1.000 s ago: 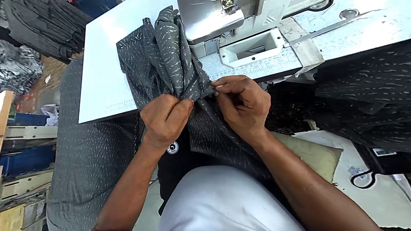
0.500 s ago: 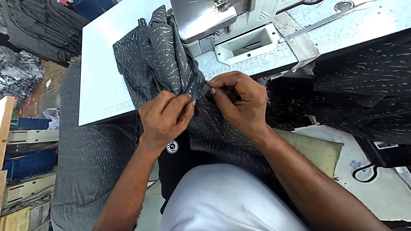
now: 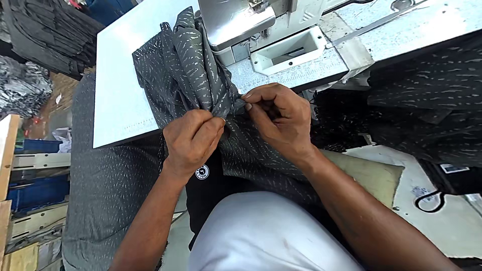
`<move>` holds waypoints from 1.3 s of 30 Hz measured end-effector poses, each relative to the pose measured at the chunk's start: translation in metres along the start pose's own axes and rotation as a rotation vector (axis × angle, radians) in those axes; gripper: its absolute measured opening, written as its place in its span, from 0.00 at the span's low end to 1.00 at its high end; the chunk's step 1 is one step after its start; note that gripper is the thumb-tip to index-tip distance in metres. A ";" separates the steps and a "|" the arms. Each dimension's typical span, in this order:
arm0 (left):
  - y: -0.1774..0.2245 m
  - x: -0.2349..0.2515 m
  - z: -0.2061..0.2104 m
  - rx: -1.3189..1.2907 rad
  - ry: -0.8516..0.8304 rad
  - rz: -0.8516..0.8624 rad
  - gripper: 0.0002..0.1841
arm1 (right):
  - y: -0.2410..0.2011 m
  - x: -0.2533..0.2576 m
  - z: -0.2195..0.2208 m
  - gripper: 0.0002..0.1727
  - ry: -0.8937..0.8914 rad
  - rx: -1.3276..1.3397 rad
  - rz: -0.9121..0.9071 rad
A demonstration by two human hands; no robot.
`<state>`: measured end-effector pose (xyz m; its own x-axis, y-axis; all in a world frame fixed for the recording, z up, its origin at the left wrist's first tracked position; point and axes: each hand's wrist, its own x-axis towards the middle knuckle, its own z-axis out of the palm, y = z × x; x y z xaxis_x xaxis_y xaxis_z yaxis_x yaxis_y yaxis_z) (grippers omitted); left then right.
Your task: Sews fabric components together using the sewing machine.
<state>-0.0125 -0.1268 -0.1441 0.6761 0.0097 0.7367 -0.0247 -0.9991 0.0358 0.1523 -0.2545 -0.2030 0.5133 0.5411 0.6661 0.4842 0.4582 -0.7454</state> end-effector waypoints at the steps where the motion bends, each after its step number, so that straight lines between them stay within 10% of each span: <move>1: -0.001 -0.001 0.000 0.005 0.004 0.012 0.02 | 0.000 0.000 0.000 0.07 0.002 -0.001 -0.003; 39: 0.006 0.000 0.011 -0.160 -0.006 -0.131 0.04 | -0.026 -0.028 -0.002 0.17 -0.148 -0.299 0.206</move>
<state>-0.0048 -0.1333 -0.1509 0.6859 0.1387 0.7143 -0.0524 -0.9697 0.2386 0.1267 -0.2830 -0.2018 0.5242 0.7065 0.4755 0.5779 0.1149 -0.8080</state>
